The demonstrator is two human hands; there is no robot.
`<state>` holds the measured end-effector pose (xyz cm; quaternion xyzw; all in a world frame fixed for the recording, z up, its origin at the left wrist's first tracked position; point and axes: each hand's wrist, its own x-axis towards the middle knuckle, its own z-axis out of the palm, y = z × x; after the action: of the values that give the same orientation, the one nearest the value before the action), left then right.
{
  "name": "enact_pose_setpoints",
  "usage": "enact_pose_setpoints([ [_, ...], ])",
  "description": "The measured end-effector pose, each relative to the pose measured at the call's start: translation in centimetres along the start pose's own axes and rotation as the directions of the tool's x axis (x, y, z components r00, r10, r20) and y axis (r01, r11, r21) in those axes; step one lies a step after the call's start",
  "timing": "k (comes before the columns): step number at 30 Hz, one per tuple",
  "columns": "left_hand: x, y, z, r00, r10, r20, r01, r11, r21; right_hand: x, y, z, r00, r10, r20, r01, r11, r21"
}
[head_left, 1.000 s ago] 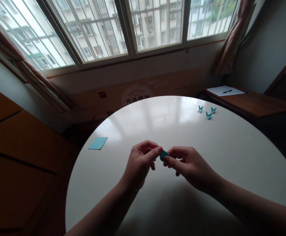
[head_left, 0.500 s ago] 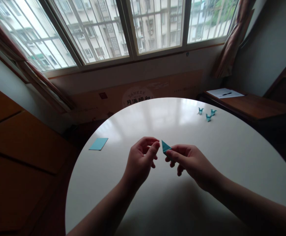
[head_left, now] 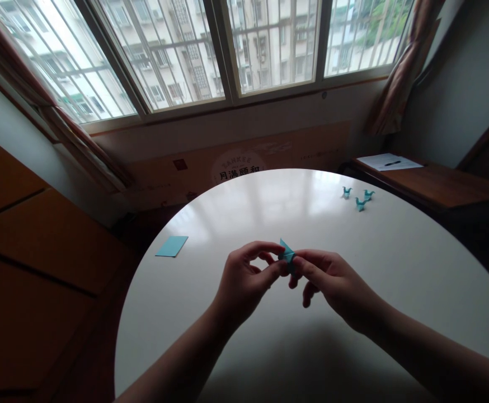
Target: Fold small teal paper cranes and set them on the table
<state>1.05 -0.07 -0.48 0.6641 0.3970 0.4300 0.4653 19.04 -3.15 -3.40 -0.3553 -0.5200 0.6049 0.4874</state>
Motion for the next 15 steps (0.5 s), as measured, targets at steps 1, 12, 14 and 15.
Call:
enact_pose_setpoints([
  [1,0.01,-0.03,-0.02,1.0,-0.022,0.002,0.022,1.0,-0.022,-0.02,0.06,0.0,1.0,-0.007,0.007,0.007,1.0,-0.013],
  [12,-0.21,-0.17,0.45,0.996,0.006,-0.092,-0.015,0.995,-0.101,-0.19,0.05,0.32,1.0,-0.017,-0.015,0.015,0.997,-0.081],
  [14,-0.2,-0.11,0.33,0.995,0.069,-0.078,-0.071,0.997,-0.017,-0.14,0.1,0.28,1.0,-0.018,-0.017,0.016,0.997,-0.08],
  [15,-0.2,-0.07,0.27,0.992,0.105,-0.071,-0.102,0.994,0.038,-0.1,0.16,0.27,1.0,-0.019,-0.015,0.018,0.997,-0.078],
])
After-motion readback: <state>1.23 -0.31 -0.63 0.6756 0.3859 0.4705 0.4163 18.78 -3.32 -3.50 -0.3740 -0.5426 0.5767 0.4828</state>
